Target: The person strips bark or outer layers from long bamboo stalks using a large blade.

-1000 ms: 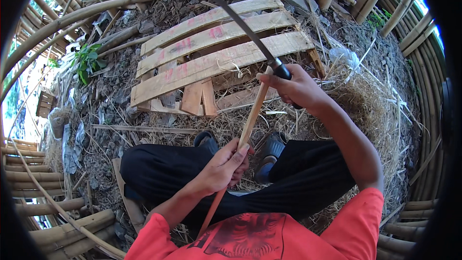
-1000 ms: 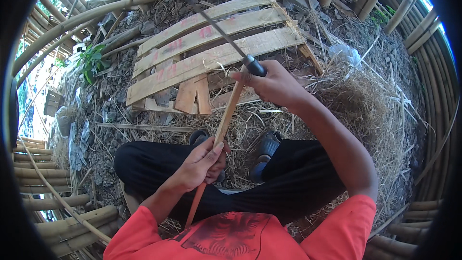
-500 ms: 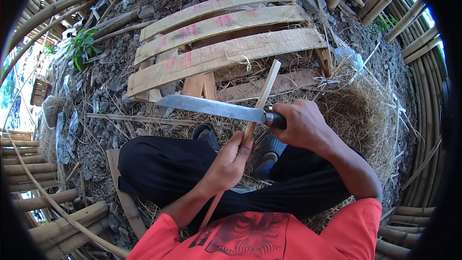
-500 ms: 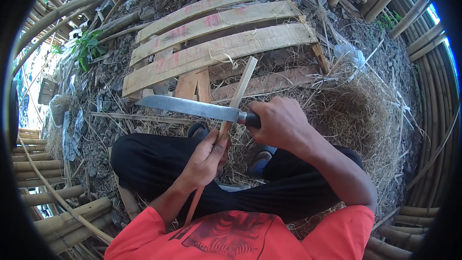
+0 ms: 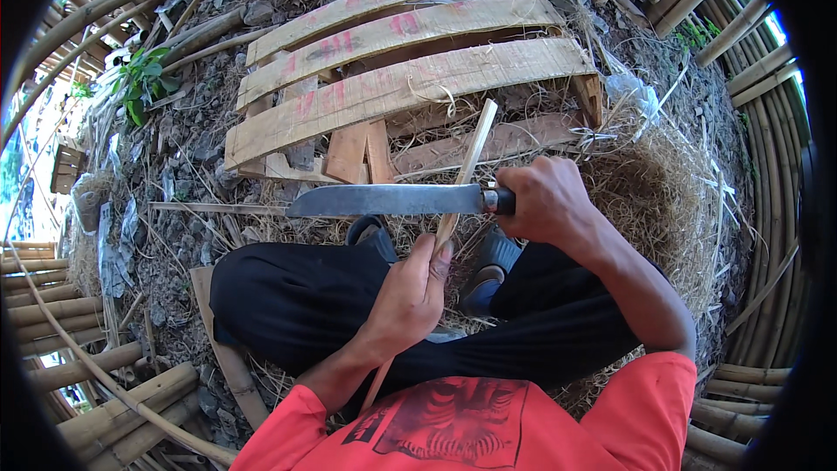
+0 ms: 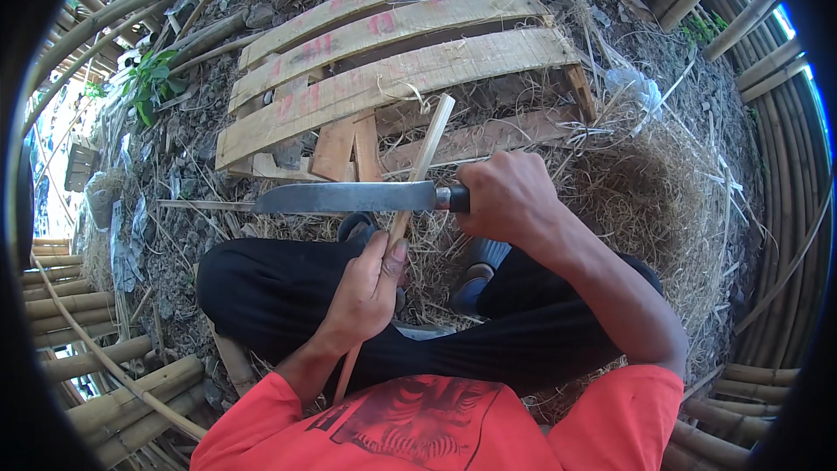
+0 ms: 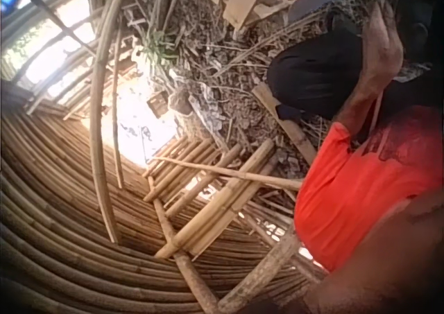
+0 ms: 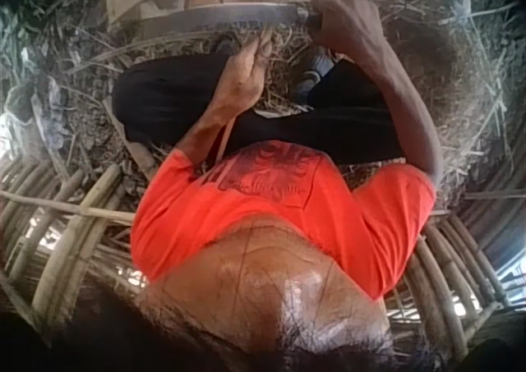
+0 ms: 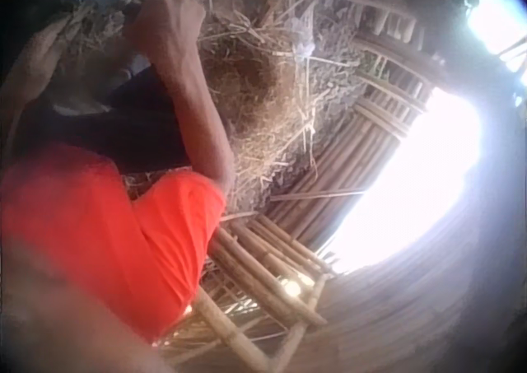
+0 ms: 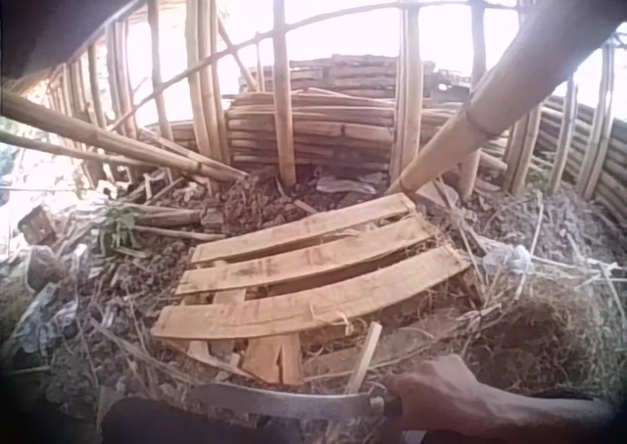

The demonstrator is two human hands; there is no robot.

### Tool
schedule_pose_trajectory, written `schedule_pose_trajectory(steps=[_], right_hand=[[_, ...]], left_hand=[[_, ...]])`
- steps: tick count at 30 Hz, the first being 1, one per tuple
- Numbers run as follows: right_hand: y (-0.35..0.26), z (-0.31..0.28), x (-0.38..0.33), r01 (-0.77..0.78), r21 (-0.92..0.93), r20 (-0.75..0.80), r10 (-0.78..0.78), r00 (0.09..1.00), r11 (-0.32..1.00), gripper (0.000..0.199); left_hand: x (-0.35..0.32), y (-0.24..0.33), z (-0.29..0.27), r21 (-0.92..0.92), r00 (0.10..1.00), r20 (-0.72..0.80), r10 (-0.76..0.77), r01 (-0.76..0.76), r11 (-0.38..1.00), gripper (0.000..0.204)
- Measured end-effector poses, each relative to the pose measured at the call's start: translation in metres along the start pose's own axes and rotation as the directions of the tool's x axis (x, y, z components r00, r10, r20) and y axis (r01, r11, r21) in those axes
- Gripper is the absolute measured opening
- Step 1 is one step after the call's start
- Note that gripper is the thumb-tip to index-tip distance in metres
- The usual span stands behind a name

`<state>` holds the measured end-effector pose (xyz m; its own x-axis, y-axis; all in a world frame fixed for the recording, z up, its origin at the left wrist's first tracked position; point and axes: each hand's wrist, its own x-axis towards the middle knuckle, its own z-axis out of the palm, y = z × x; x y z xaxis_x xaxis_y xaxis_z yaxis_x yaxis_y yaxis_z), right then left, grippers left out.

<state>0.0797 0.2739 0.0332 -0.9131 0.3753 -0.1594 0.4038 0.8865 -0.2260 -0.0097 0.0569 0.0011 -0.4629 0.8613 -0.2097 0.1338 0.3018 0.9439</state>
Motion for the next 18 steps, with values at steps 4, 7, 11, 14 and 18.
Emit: schedule_pose_trajectory(steps=[4, 7, 11, 14, 18], right_hand=[[0.015, -0.006, 0.001, -0.098, 0.016, -0.053, 0.099, 0.994, 0.995, 0.016], [0.029, -0.011, 0.005, -0.14, 0.014, -0.109, 0.141, 0.984, 0.99, 0.014], [0.038, -0.01, 0.012, -0.155, 0.033, -0.136, 0.158, 0.978, 0.987, 0.017], [0.065, -0.02, 0.013, -0.319, 0.002, -0.169, 0.315, 0.934, 0.948, 0.018], [0.087, -0.039, 0.005, -0.495, 0.041, -0.132, 0.495, 0.859, 0.868, 0.017]], left_hand=[[-0.003, 0.003, -0.004, 0.025, 1.0, 0.019, -0.02, 0.019, 0.999, 0.024], [-0.003, -0.001, -0.003, 0.019, 0.999, 0.036, 0.007, -0.008, 1.0, 0.024], [-0.001, 0.0, -0.004, 0.038, 1.0, 0.022, 0.018, -0.018, 0.999, 0.023], [-0.009, 0.004, -0.004, 0.03, 0.998, 0.049, 0.043, -0.045, 0.999, 0.023], [-0.007, -0.008, -0.006, -0.131, 0.997, 0.076, 0.007, 0.004, 0.991, 0.025]])
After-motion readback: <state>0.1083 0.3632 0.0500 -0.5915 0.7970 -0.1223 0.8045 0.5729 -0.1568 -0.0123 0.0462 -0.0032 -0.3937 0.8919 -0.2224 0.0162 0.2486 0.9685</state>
